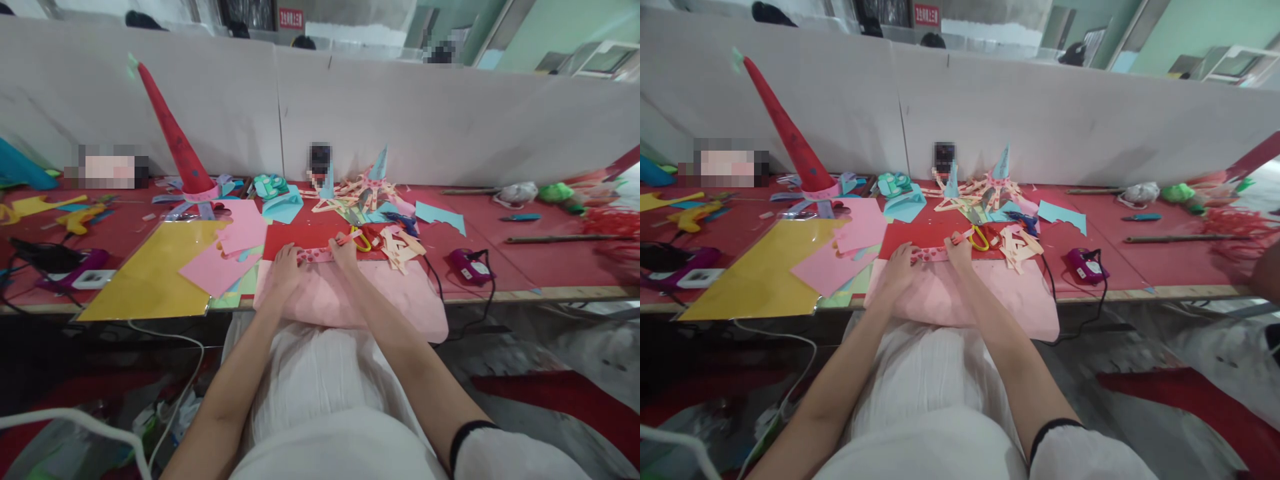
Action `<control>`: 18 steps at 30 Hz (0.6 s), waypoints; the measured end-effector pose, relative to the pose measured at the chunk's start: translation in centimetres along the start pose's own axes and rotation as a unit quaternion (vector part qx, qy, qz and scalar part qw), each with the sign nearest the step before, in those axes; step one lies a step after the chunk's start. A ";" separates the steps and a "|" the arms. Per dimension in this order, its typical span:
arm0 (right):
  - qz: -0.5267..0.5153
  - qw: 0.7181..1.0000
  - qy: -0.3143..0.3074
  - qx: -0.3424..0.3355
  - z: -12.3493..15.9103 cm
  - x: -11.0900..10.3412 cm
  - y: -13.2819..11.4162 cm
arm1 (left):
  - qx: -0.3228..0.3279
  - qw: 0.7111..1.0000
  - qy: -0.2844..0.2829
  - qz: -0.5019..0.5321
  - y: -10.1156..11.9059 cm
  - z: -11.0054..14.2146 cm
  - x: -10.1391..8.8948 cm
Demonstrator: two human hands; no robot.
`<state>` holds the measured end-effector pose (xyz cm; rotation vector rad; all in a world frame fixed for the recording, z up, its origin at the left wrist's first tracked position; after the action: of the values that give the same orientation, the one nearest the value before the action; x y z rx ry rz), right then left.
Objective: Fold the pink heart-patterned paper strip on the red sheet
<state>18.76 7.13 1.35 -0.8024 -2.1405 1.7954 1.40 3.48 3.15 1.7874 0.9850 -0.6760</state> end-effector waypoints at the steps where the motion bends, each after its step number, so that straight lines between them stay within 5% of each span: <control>1: -0.007 1.000 0.000 0.003 0.1 0.0 -0.1 | -0.001 1.000 -0.001 0.001 0.0 0.0 0.0; 18: 0.004 1.000 -0.005 -0.024 -0.3 0.0 0.4 | 0.000 1.000 0.012 0.009 0.0 0.0 0.0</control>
<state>18.97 7.40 1.00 -0.8140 -2.1971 1.7626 1.39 3.46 3.18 1.8054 0.9841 -0.6453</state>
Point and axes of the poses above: each hand's wrist, its own z-axis away from the middle knuckle, its own x-axis out of the palm, y = z × x, the point moved 5 cm from there along -z, towards the middle knuckle, and after that the axes turned 10 degrees about y, right-handed, at the moved point
